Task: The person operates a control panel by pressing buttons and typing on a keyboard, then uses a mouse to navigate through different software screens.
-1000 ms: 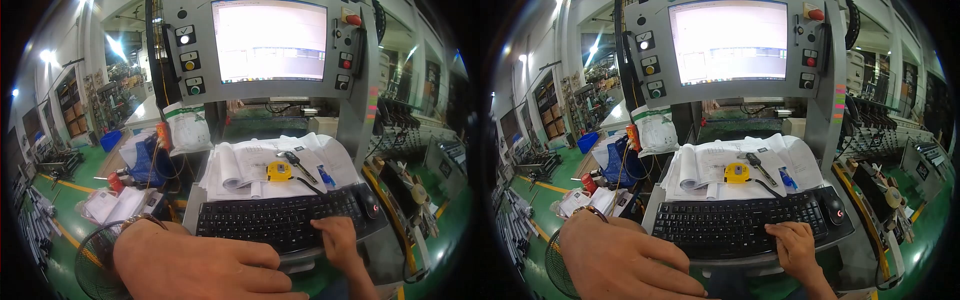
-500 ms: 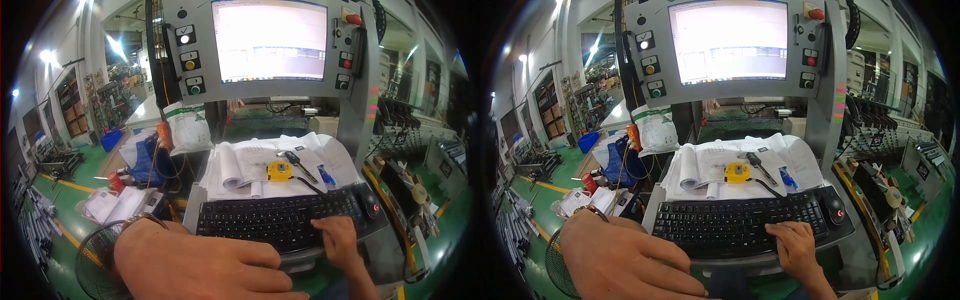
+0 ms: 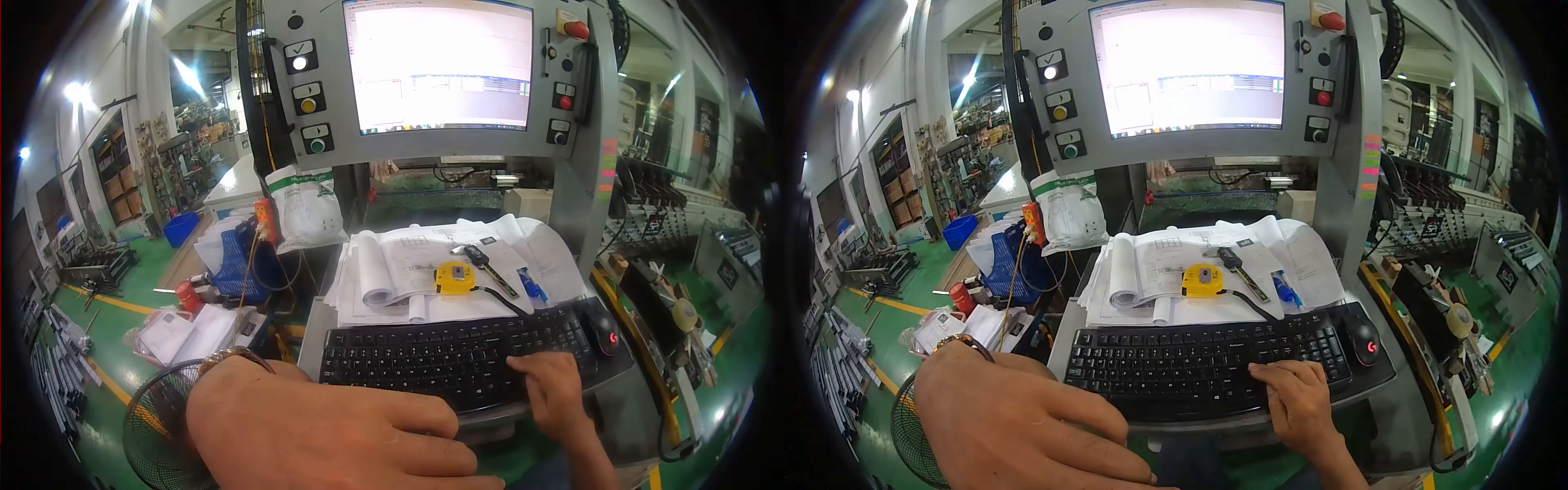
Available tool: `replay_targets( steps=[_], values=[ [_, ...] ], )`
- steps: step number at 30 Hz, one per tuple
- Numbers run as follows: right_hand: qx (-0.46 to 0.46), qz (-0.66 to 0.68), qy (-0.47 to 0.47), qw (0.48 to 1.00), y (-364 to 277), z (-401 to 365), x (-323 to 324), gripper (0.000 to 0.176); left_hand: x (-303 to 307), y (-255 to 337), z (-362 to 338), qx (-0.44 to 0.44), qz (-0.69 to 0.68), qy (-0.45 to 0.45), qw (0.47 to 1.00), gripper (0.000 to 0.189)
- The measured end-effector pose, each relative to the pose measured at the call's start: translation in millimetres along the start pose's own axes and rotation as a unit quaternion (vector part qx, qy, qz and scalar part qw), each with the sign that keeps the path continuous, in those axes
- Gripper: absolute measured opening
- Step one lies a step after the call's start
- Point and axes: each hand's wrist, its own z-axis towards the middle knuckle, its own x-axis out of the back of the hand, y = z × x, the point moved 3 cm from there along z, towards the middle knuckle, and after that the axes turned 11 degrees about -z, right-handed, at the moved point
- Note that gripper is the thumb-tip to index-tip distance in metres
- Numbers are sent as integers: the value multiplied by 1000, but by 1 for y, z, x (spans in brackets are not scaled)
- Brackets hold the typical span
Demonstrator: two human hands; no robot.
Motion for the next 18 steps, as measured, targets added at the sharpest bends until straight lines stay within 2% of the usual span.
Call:
replay_targets(
  steps=[18],
  values=[
    [11, -7, 12, 1000, 0, -1, -2, 32, 1, -1, -2, -6, 8, -15, 1000, 90]
  ],
)
